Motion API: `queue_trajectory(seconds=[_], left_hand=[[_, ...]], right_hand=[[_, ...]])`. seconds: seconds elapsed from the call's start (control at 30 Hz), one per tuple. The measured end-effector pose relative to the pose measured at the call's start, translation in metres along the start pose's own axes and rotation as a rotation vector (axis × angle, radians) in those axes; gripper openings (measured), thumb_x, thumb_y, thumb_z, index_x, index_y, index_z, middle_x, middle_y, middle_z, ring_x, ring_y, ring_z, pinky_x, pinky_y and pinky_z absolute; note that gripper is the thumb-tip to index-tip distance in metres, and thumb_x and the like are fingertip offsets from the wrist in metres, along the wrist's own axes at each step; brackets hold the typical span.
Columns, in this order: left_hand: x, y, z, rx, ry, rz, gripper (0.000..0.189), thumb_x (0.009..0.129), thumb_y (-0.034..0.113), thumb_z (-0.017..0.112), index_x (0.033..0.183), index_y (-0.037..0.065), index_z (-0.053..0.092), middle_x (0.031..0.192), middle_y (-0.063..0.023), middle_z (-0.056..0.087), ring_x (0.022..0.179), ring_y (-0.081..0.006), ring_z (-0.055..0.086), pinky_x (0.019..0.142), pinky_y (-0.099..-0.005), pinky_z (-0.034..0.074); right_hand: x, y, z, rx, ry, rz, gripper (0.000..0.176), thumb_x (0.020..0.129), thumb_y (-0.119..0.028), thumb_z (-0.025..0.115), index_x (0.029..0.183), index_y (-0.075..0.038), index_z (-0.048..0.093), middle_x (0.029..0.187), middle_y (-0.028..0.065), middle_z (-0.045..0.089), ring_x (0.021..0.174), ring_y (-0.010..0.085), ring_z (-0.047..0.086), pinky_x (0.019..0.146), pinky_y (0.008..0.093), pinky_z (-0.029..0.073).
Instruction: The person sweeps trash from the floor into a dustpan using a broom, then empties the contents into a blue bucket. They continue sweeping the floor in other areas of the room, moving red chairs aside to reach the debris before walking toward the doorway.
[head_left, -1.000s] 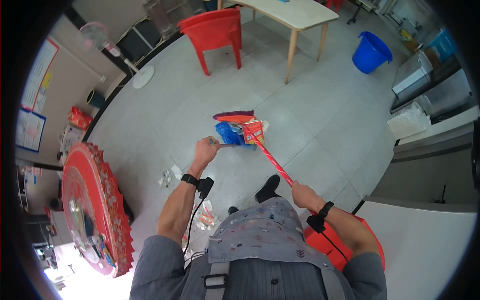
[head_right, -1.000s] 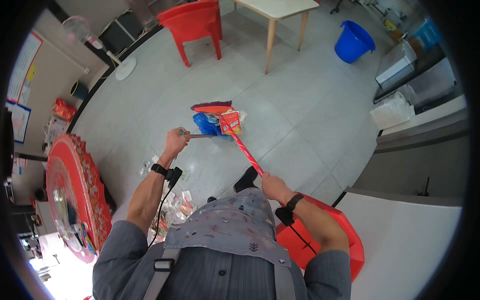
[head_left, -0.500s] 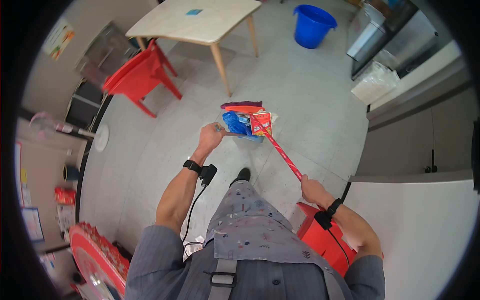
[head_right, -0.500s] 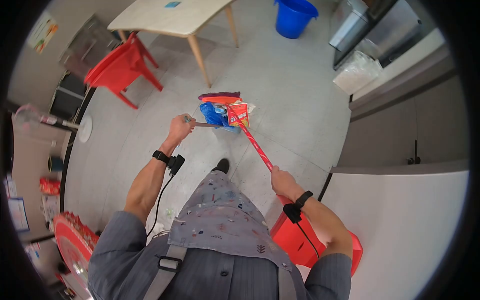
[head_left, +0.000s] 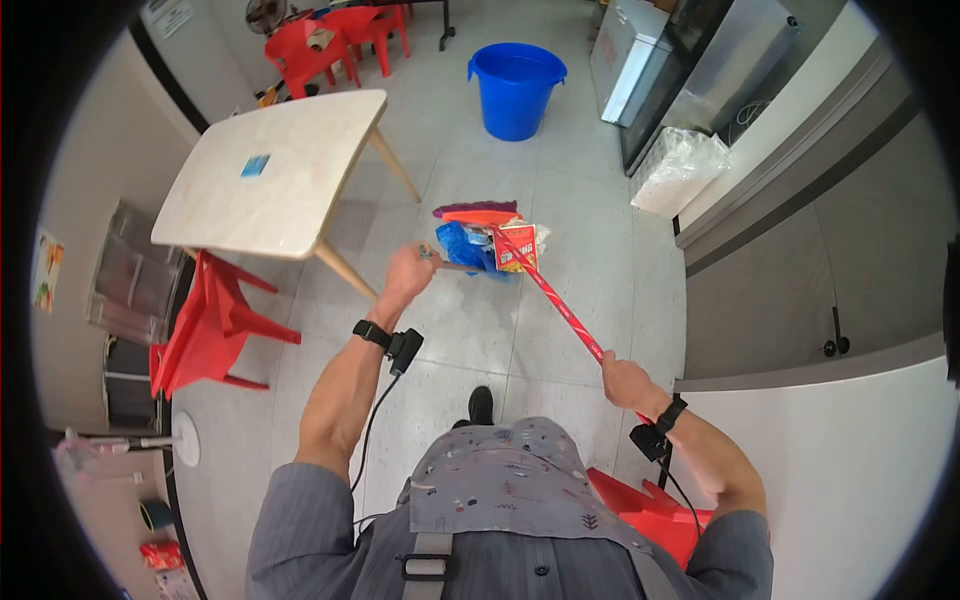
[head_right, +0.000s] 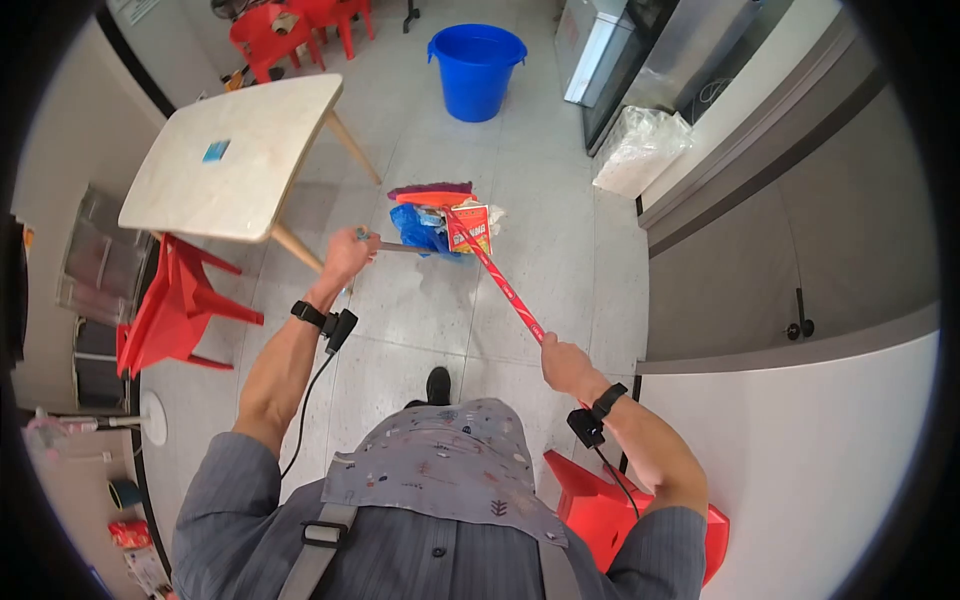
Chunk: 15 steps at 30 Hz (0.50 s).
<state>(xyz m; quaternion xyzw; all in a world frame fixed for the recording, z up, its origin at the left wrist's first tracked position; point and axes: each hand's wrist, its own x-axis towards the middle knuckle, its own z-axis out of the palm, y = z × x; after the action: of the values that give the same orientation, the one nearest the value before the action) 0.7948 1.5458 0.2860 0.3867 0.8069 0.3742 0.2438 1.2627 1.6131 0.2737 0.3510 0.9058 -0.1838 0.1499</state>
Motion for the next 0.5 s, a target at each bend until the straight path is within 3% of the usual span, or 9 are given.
queue_trajectory(seconds=[0.07,0.27,0.33,0.5], left_hand=[[0.054,0.031,-0.006,-0.036,0.012,0.043,0.019,0.08,0.02,0.069,0.084,0.002,0.073,0.067,-0.0141,0.069,0.064,-0.0255,0.068,0.064,-0.0392,0.052],[0.234,0.097,-0.028,-0.117,0.047,0.138,0.019,0.079,0.019,0.067,0.081,0.002,0.072,0.064,-0.0108,0.068,0.062,-0.0205,0.067,0.062,-0.0369,0.052],[0.327,0.138,-0.021,-0.106,0.07,0.176,0.018,0.079,0.019,0.067,0.08,0.001,0.072,0.064,-0.0097,0.067,0.061,-0.0194,0.066,0.061,-0.0363,0.051],[0.444,0.212,-0.035,-0.137,0.101,0.193,0.019,0.08,0.019,0.067,0.081,0.001,0.071,0.064,-0.0078,0.066,0.061,-0.0175,0.065,0.06,-0.0341,0.051]], right_hand=[[0.038,0.014,-0.033,0.012,0.046,0.012,0.022,0.087,0.001,0.054,0.105,0.01,0.045,0.073,0.0305,0.065,0.066,0.0495,0.067,0.059,0.0573,0.053],[0.169,0.049,-0.137,-0.056,0.119,0.033,0.017,0.091,-0.002,0.053,0.102,0.009,0.047,0.075,0.0295,0.068,0.069,0.0463,0.07,0.062,0.0547,0.056],[0.238,0.094,-0.191,-0.077,0.167,0.022,0.017,0.091,-0.002,0.053,0.102,0.009,0.047,0.074,0.0292,0.067,0.069,0.0462,0.07,0.062,0.0548,0.056],[0.347,0.144,-0.281,-0.087,0.242,-0.002,0.017,0.091,-0.001,0.054,0.103,0.008,0.047,0.073,0.0287,0.067,0.068,0.0461,0.07,0.061,0.0549,0.056]])
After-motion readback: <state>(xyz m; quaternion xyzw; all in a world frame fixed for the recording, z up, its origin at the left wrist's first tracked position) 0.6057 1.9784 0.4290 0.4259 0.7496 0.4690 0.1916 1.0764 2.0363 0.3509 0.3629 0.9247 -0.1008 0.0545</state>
